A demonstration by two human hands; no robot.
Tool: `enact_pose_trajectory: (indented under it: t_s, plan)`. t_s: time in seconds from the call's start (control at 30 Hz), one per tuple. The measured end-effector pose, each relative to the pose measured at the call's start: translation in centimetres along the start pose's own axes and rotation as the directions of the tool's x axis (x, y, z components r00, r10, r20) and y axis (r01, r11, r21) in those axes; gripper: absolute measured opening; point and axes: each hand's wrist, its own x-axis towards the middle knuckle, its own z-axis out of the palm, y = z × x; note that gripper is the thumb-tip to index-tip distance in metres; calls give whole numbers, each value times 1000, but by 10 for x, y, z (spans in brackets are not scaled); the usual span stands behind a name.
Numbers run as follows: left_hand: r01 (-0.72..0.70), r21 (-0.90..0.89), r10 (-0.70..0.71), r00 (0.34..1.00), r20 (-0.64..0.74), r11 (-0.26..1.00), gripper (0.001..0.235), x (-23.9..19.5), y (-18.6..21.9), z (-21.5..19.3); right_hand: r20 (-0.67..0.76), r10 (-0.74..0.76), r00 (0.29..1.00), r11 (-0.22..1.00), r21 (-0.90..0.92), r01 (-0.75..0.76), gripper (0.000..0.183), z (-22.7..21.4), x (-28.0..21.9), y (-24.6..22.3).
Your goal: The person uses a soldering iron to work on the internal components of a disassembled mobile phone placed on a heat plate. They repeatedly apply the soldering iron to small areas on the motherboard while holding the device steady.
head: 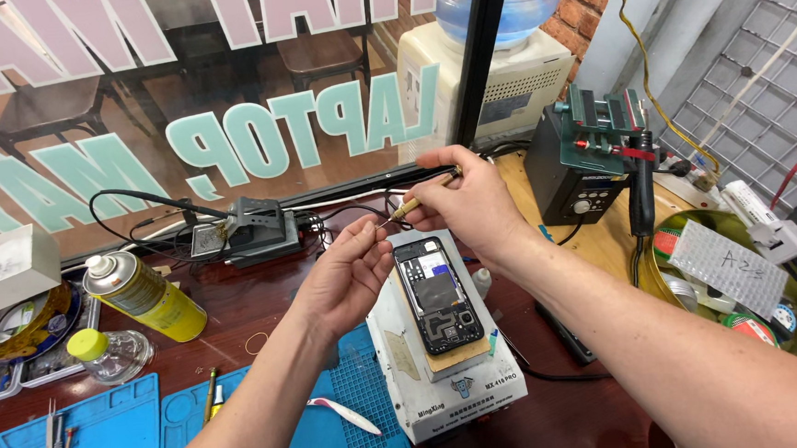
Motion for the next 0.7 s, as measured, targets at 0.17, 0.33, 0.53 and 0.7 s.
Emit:
enact_pose_trajectory:
  t_s: [0.17, 0.33, 0.53, 0.7]
  plan:
    - [3, 7, -3, 1000, -3, 1000, 23, -2, 0, 2, -25, -4, 1000, 1000, -5, 3, 40, 0, -3, 2]
    - [12, 34, -10, 999, -50, 999, 23, -7, 1, 0, -23, 18, 1000, 999, -37, -19, 41, 1, -3, 2]
    - [21, 45, -17, 997, -75, 999, 23, -10, 0, 1, 5, 36, 999, 996, -76, -36, 42, 2, -5, 2]
    - [41, 71, -34, 995, -97, 997, 23, -11, -1, 1, 20, 54, 998, 994, -101, -51, 41, 0, -5, 5]
